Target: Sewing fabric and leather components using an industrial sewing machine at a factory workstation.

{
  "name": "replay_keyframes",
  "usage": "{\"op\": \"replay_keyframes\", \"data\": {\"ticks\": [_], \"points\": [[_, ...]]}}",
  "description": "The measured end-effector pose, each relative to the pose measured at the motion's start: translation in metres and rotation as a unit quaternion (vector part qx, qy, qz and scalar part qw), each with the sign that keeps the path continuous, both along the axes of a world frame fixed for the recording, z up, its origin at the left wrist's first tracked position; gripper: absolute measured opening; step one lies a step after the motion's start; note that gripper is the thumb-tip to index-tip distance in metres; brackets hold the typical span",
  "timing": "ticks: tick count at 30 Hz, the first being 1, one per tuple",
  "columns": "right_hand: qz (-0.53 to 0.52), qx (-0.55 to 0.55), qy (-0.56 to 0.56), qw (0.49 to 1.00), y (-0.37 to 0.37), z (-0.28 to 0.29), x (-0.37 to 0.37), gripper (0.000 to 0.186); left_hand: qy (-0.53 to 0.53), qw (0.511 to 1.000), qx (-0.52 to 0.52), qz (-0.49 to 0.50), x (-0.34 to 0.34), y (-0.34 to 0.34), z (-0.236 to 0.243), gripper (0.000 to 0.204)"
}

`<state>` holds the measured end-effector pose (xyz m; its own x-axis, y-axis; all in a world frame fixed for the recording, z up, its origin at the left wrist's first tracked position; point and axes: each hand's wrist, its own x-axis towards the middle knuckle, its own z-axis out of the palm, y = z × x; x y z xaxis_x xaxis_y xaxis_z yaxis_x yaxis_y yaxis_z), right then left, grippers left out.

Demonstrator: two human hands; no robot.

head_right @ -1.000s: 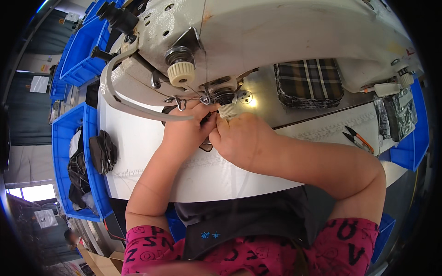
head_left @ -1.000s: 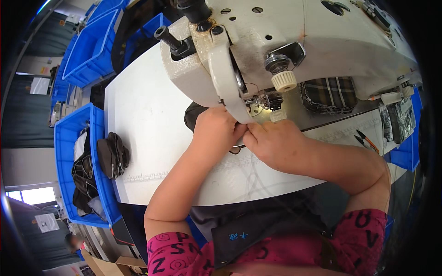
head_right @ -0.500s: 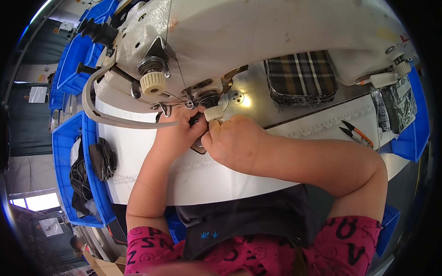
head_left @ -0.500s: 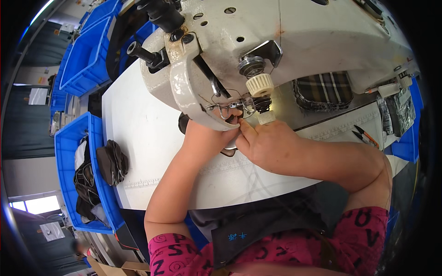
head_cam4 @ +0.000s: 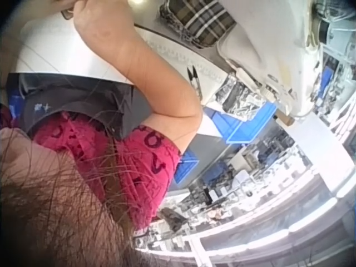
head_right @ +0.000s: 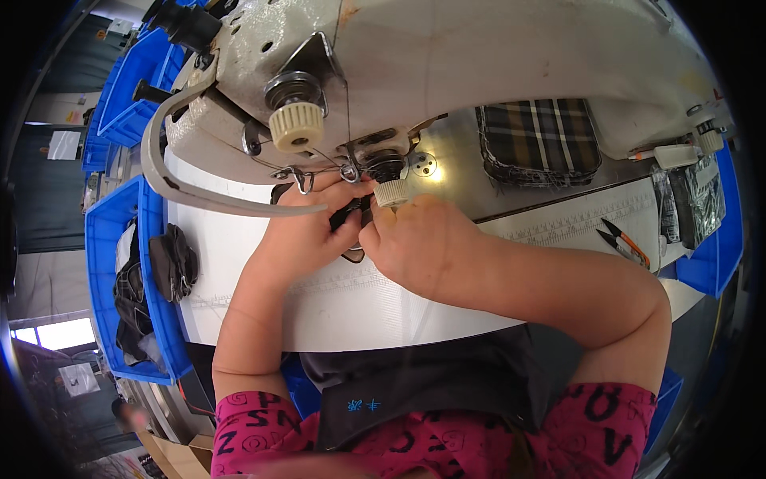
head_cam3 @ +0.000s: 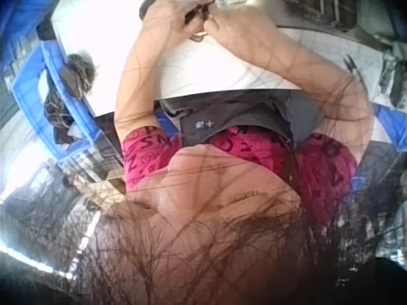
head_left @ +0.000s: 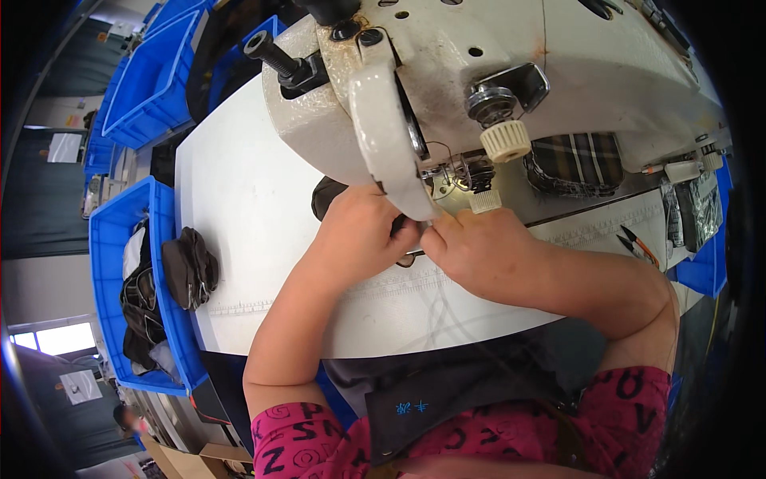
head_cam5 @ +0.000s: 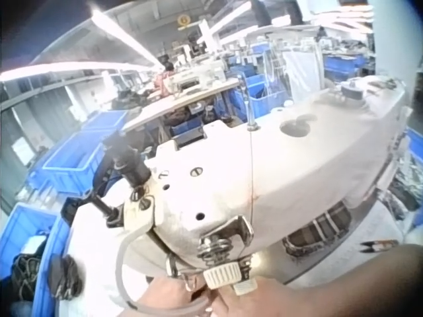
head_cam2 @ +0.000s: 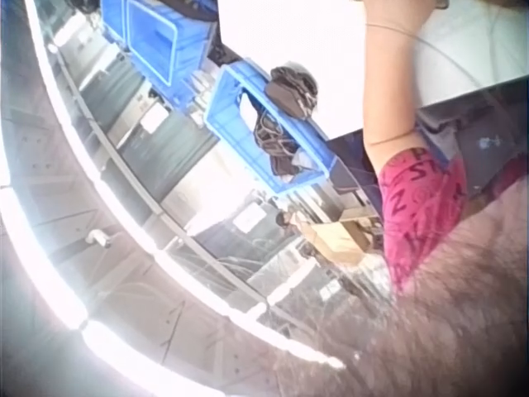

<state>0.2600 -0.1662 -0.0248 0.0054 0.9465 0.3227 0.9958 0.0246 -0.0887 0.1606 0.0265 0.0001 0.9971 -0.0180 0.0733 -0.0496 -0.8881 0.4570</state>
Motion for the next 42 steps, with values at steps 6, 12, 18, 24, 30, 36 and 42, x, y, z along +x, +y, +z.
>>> {"op": "replay_keyframes", "data": {"ticks": [6,12,18,24,30,36,42], "points": [[-0.003,-0.018,0.014,1.000,-0.001,0.002,0.001,0.012,-0.066,0.997,0.033,0.018,-0.001,-0.016,-0.003,0.031],[-0.020,-0.013,0.038,0.999,0.000,-0.001,0.005,0.010,-0.068,0.995,0.068,0.037,0.003,-0.023,0.000,0.030],[-0.020,0.011,0.047,0.999,0.002,0.000,0.006,0.010,-0.050,0.996,0.053,0.044,0.003,-0.017,-0.002,0.028],[-0.025,0.011,0.049,0.998,0.001,-0.001,0.006,0.012,-0.026,0.994,-0.045,0.097,0.003,-0.014,-0.004,0.027],[-0.017,0.024,0.025,0.999,0.001,-0.001,0.005,0.013,-0.043,0.998,0.020,0.046,0.005,-0.008,-0.002,0.026],[-0.017,0.034,-0.008,0.999,0.003,-0.006,0.003,0.013,-0.007,0.996,0.033,0.085,0.005,-0.012,-0.008,0.029],[-0.018,0.023,-0.017,0.999,0.002,-0.004,0.004,0.014,-0.003,0.997,0.019,0.076,0.003,-0.014,-0.001,0.030]]}}
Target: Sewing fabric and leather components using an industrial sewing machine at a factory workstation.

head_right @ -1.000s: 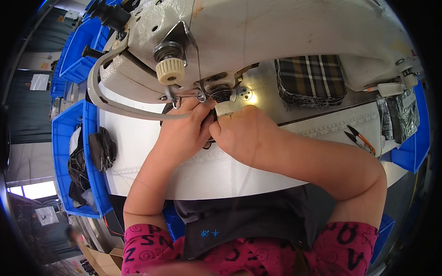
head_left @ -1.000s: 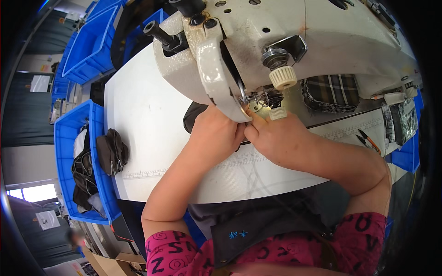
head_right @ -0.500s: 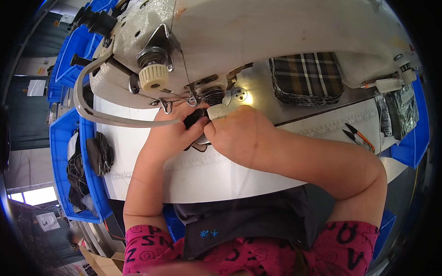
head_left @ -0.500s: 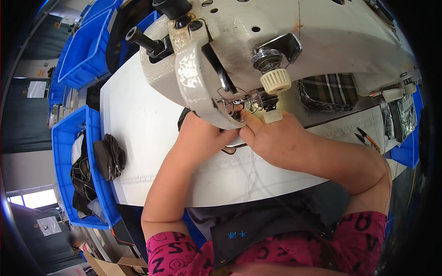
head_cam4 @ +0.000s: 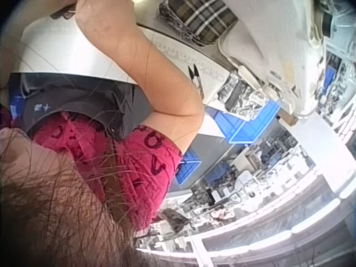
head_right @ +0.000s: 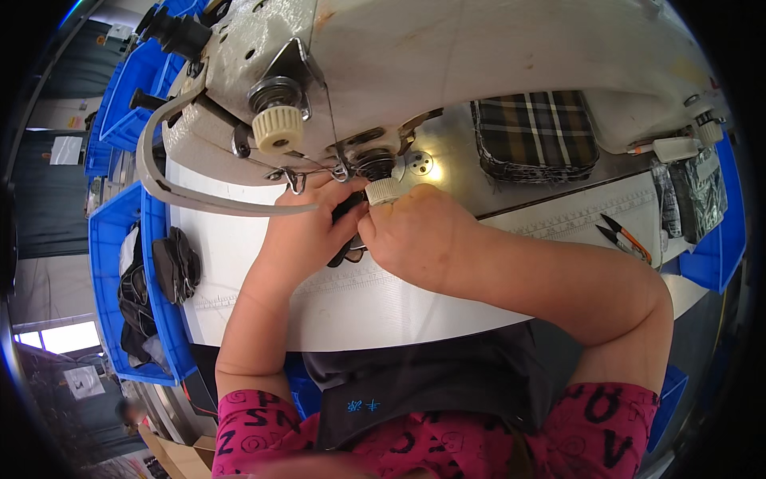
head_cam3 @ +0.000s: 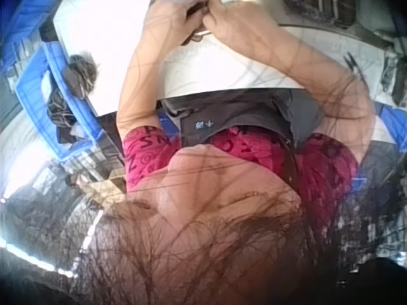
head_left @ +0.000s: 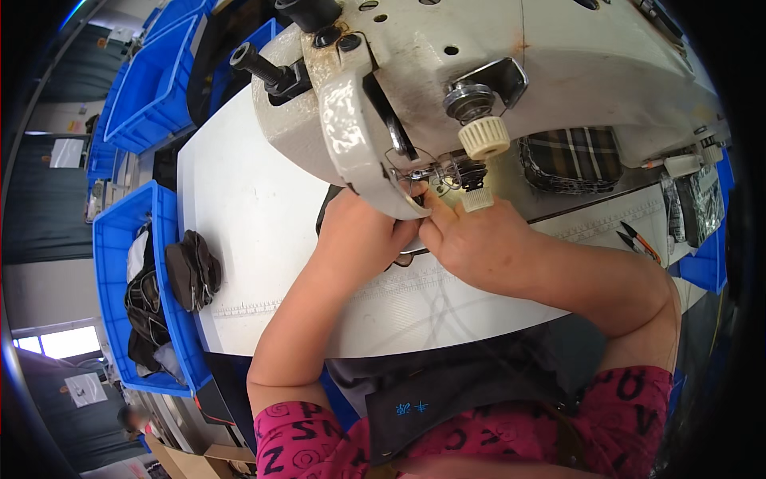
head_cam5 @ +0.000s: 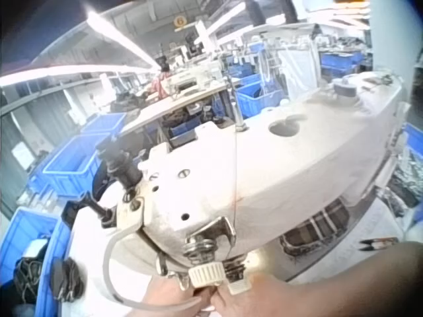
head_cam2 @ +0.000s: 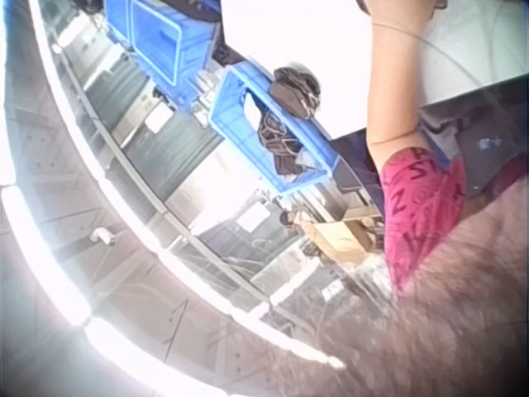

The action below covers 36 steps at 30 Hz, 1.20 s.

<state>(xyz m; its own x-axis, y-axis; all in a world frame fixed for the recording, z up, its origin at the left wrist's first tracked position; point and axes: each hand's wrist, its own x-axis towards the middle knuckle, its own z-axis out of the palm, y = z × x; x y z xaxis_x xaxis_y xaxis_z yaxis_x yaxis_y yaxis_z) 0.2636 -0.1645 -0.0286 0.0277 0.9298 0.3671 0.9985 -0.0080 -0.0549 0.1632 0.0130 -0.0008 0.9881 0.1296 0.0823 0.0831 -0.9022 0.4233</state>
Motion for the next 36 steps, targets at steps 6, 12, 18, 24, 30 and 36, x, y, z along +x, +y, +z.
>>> {"op": "replay_keyframes", "data": {"ticks": [6,12,18,24,30,36], "points": [[0.005,-0.003,0.003,1.000,0.000,-0.002,0.001,0.014,0.003,1.000,0.002,-0.004,0.002,-0.003,0.001,0.029],[-0.005,-0.010,0.000,1.000,0.001,0.000,0.003,0.014,-0.023,0.999,-0.020,0.016,0.003,-0.006,-0.004,0.025],[-0.006,-0.015,0.007,1.000,-0.001,0.003,0.003,0.013,0.054,0.954,-0.282,0.085,-0.002,0.008,-0.009,0.021],[0.020,0.011,-0.008,1.000,-0.002,0.002,-0.004,0.014,0.036,0.929,-0.357,0.092,-0.006,0.013,-0.011,0.023],[0.044,0.083,-0.068,0.993,-0.002,-0.003,-0.010,0.015,0.036,0.962,-0.266,0.055,-0.003,0.004,-0.002,0.019],[0.061,0.067,-0.052,0.995,0.003,0.001,-0.004,0.014,0.028,0.966,-0.246,0.078,-0.006,0.017,-0.014,0.021]]}}
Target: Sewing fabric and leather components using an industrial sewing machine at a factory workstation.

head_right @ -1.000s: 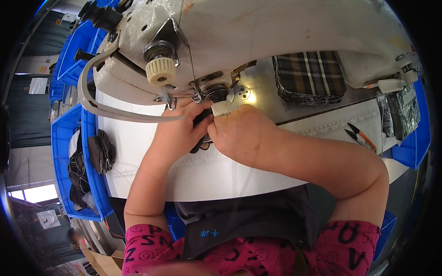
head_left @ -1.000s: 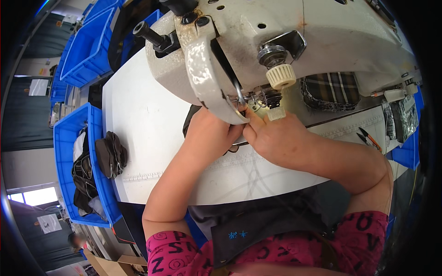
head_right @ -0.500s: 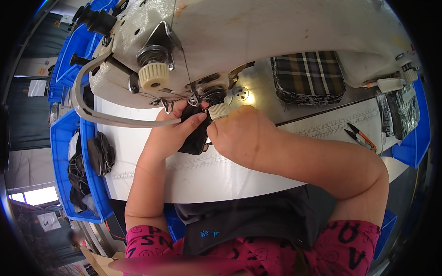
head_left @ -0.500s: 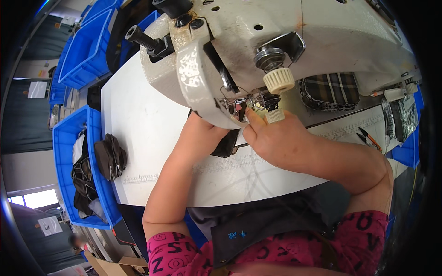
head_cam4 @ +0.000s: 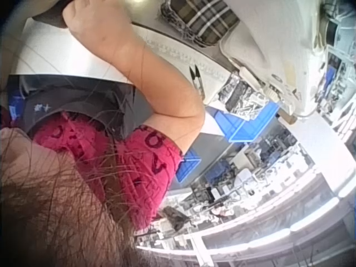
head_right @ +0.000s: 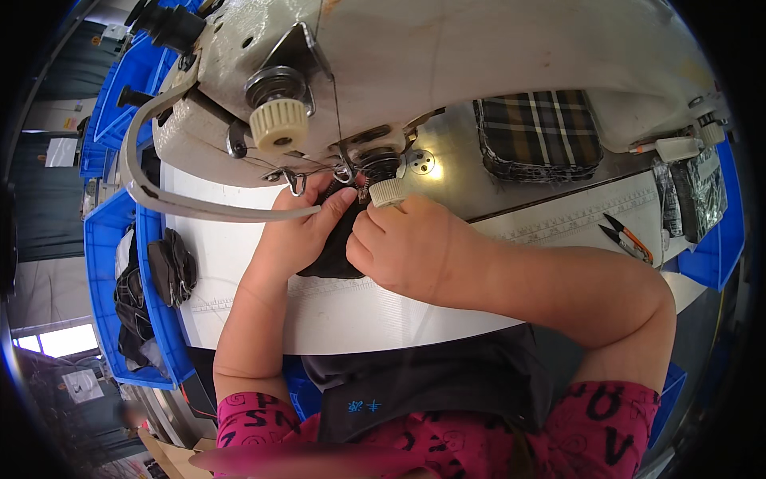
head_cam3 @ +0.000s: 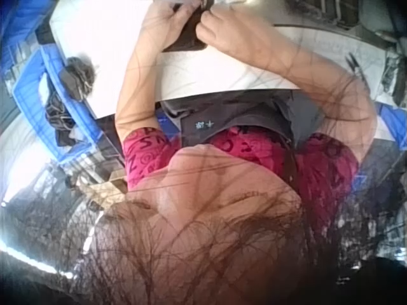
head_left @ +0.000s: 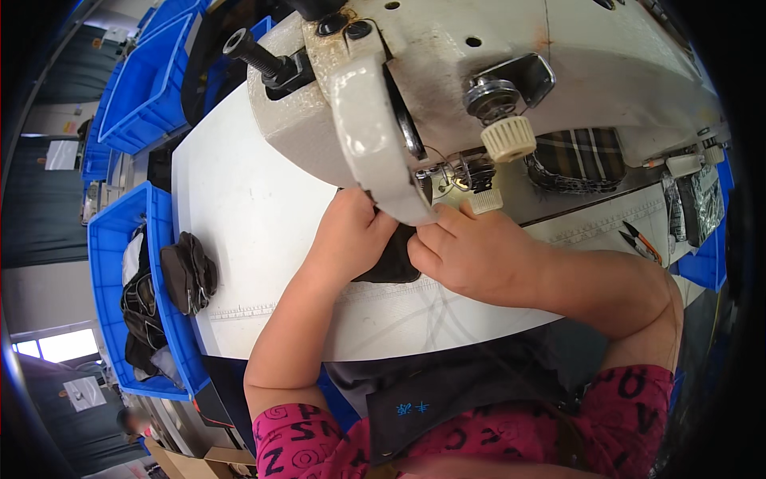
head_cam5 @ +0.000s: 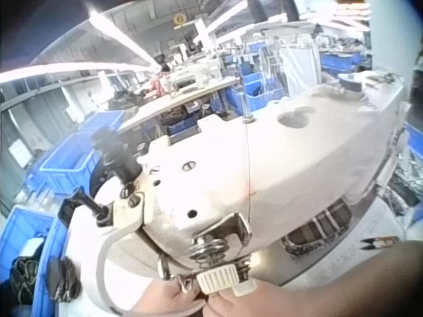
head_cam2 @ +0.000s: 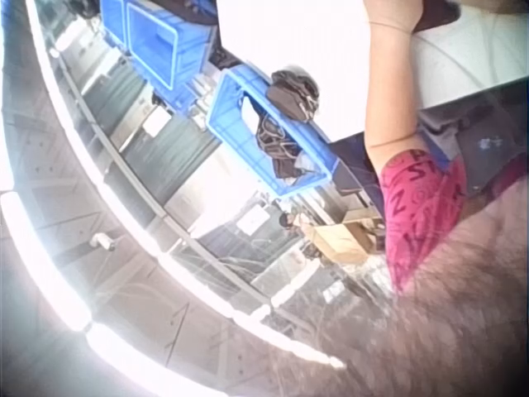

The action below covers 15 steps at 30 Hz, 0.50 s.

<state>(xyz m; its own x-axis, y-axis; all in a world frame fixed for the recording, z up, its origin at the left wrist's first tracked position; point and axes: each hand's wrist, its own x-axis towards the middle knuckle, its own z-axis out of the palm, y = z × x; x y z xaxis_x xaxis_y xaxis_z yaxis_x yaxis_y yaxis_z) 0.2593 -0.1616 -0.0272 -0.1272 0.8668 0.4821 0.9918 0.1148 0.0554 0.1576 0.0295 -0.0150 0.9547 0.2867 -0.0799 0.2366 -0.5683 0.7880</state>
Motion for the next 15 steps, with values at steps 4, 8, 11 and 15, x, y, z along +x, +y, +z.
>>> {"op": "replay_keyframes", "data": {"ticks": [4,8,11,15], "points": [[-0.026,-0.041,-0.004,0.999,-0.003,0.010,0.010,0.017,0.055,0.998,-0.011,-0.005,0.005,0.003,-0.002,0.025],[-0.027,-0.096,-0.005,0.995,0.001,0.013,0.014,0.019,0.033,0.991,-0.123,0.039,0.007,0.004,0.005,0.023],[-0.038,-0.083,0.000,0.996,0.004,0.005,0.019,0.020,0.084,0.967,-0.230,0.063,0.012,0.007,0.016,0.031],[-0.032,0.039,-0.028,0.998,0.010,-0.004,0.014,0.021,0.057,0.947,-0.312,0.061,0.012,0.008,0.018,0.036]]}}
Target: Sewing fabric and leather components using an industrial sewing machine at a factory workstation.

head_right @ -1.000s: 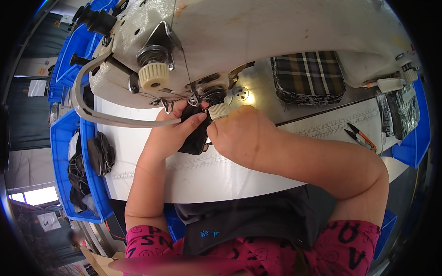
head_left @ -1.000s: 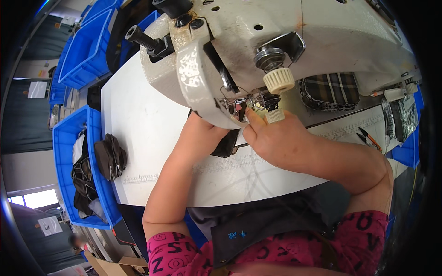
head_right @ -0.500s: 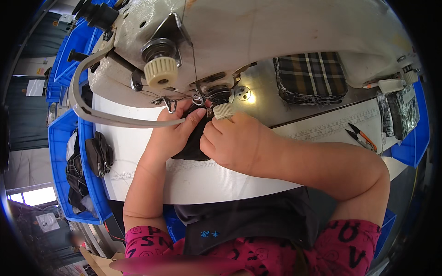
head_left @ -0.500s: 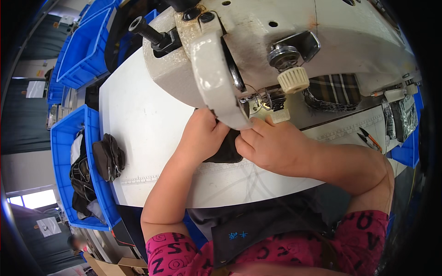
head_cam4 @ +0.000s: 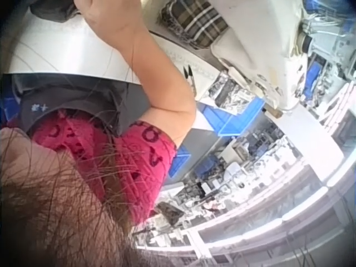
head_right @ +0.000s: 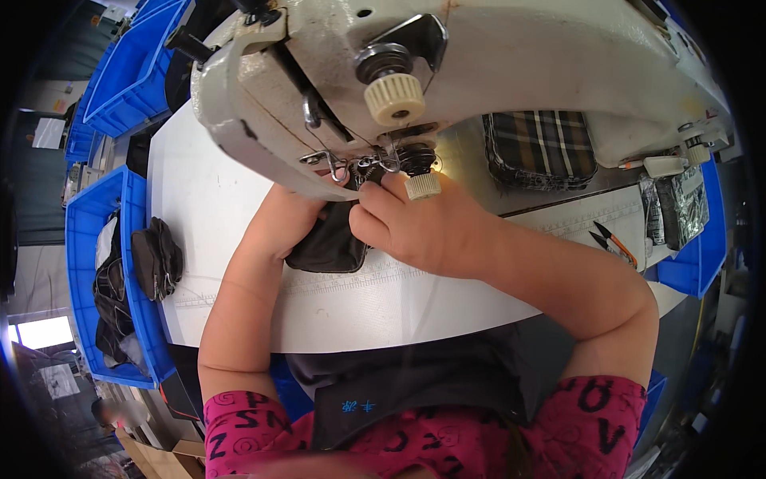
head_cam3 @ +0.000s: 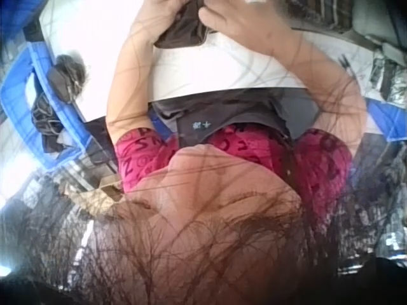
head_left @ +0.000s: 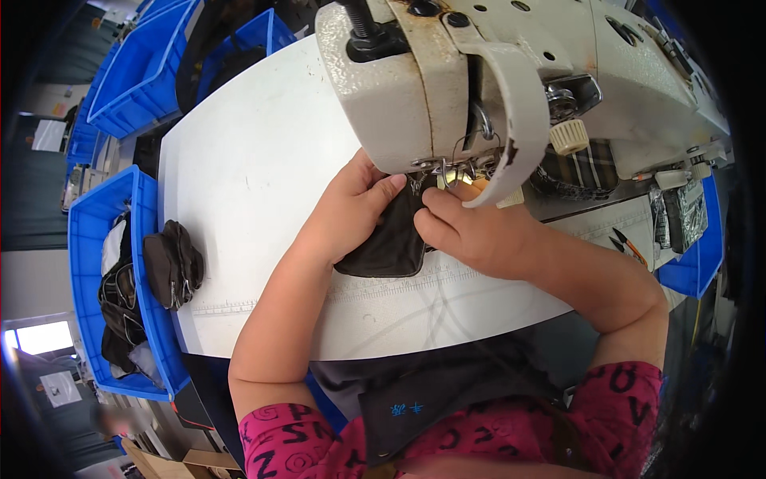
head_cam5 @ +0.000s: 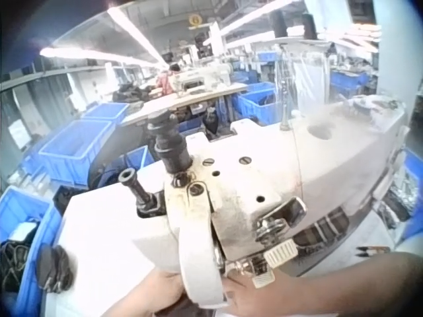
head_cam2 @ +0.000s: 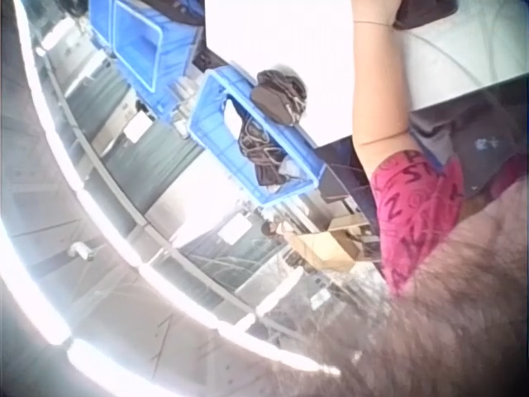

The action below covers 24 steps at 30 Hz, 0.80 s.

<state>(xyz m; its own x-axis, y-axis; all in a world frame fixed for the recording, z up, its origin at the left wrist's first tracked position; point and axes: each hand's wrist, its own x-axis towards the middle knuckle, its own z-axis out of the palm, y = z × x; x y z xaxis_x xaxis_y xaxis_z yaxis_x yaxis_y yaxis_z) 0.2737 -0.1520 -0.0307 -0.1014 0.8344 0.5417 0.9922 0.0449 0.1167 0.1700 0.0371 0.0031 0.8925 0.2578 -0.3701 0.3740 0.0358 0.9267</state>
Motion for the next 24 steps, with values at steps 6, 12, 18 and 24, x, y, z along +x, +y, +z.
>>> {"op": "replay_keyframes", "data": {"ticks": [6,12,18,24], "points": [[0.042,0.029,-0.038,0.998,-0.005,-0.007,-0.005,0.019,-0.059,0.998,0.001,-0.036,-0.005,-0.001,-0.006,0.034],[0.095,-0.016,0.002,0.995,-0.006,-0.005,-0.003,0.010,-0.099,0.968,0.213,-0.090,-0.015,-0.003,-0.021,0.028],[0.106,-0.009,0.012,0.994,-0.003,-0.011,-0.005,0.011,-0.102,0.858,0.493,-0.095,-0.015,-0.013,-0.012,0.027],[0.083,-0.008,-0.002,0.997,-0.004,-0.009,-0.011,0.010,-0.210,0.769,0.590,-0.127,-0.015,-0.010,-0.022,0.038]]}}
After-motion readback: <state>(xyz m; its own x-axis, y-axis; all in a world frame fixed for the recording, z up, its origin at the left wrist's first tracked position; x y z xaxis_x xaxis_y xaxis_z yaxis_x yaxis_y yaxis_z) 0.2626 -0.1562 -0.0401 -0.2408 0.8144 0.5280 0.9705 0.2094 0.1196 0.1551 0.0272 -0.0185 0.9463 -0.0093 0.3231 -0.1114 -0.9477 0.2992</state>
